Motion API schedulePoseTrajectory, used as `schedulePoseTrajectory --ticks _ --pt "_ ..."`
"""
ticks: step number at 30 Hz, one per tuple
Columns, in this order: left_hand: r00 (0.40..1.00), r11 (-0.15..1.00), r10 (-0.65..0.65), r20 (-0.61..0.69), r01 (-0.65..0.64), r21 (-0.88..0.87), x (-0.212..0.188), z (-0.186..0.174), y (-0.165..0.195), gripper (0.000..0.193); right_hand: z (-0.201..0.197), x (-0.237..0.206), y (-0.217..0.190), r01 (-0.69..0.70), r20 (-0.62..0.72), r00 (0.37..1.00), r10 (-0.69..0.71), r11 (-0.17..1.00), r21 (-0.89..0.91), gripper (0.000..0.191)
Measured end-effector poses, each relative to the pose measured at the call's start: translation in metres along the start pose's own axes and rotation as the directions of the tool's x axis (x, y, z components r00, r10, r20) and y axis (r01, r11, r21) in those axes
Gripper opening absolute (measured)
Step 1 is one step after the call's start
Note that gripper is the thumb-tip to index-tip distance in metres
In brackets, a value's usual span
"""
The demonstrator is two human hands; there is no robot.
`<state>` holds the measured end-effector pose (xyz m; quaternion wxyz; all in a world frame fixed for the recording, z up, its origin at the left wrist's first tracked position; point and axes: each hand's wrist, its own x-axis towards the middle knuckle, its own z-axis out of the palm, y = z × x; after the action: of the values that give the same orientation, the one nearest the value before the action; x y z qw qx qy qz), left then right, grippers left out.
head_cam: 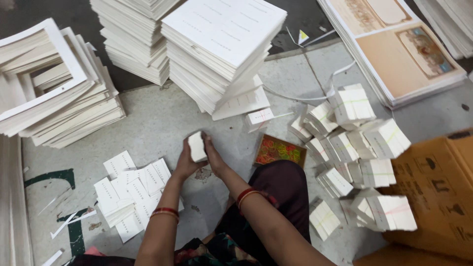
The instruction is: The person sits on the floor of a print workshop surrounded by stacks of printed cards. They count small printed cards one at a time into groups, square up each stack by tapping it, and secure the stacks with rubber bands, placing finished bundles aside.
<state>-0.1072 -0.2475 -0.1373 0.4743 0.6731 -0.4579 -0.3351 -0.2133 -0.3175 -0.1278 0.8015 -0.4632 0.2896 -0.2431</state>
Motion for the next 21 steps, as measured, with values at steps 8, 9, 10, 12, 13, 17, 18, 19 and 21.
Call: schedulePoseTrajectory --ticks 8,9,10,12,13,17,18,19,21 --pt "0.96 0.786 -0.256 0.113 0.275 -0.554 -0.069 -0.035 -0.03 0.08 -0.017 -0.044 -0.029 0.383 0.397 0.91 -0.121 0.608 -0.695 0.101" --pt "0.963 0.776 -0.253 0.093 0.26 -0.575 -0.08 -0.038 -0.036 0.078 -0.01 -0.053 -0.029 0.381 0.384 0.914 -0.13 0.6 -0.703 0.105" --pt "0.958 0.773 -0.271 0.091 0.273 -0.573 -0.09 -0.037 -0.04 0.078 -0.003 -0.066 -0.027 0.38 0.373 0.917 -0.14 0.591 -0.712 0.109" --pt "0.946 0.764 -0.311 0.091 0.306 -0.569 -0.11 -0.029 -0.047 0.077 0.01 -0.08 -0.024 0.336 0.347 0.932 -0.108 0.617 -0.711 0.112" --pt "0.94 0.732 -0.335 0.068 0.305 -0.609 -0.122 -0.025 -0.048 0.074 0.013 -0.088 -0.02 0.286 0.326 0.943 -0.063 0.651 -0.703 0.111" --pt "0.956 0.684 -0.293 0.004 0.212 -0.698 -0.164 -0.01 -0.043 0.07 0.015 -0.115 0.009 0.257 0.351 0.935 -0.039 0.758 -0.6 0.109" --pt "0.968 0.692 -0.249 -0.023 0.161 -0.703 -0.17 -0.008 -0.04 0.071 0.014 -0.121 0.02 0.285 0.353 0.933 -0.074 0.752 -0.594 0.107" --pt "0.971 0.642 -0.241 -0.006 0.154 -0.751 -0.175 -0.006 -0.037 0.068 0.013 -0.126 0.031 0.314 0.358 0.928 -0.108 0.746 -0.587 0.106" --pt "0.971 0.536 -0.239 0.007 0.138 -0.833 -0.187 -0.007 -0.036 0.064 0.008 -0.135 0.05 0.32 0.343 0.932 -0.121 0.721 -0.614 0.099"
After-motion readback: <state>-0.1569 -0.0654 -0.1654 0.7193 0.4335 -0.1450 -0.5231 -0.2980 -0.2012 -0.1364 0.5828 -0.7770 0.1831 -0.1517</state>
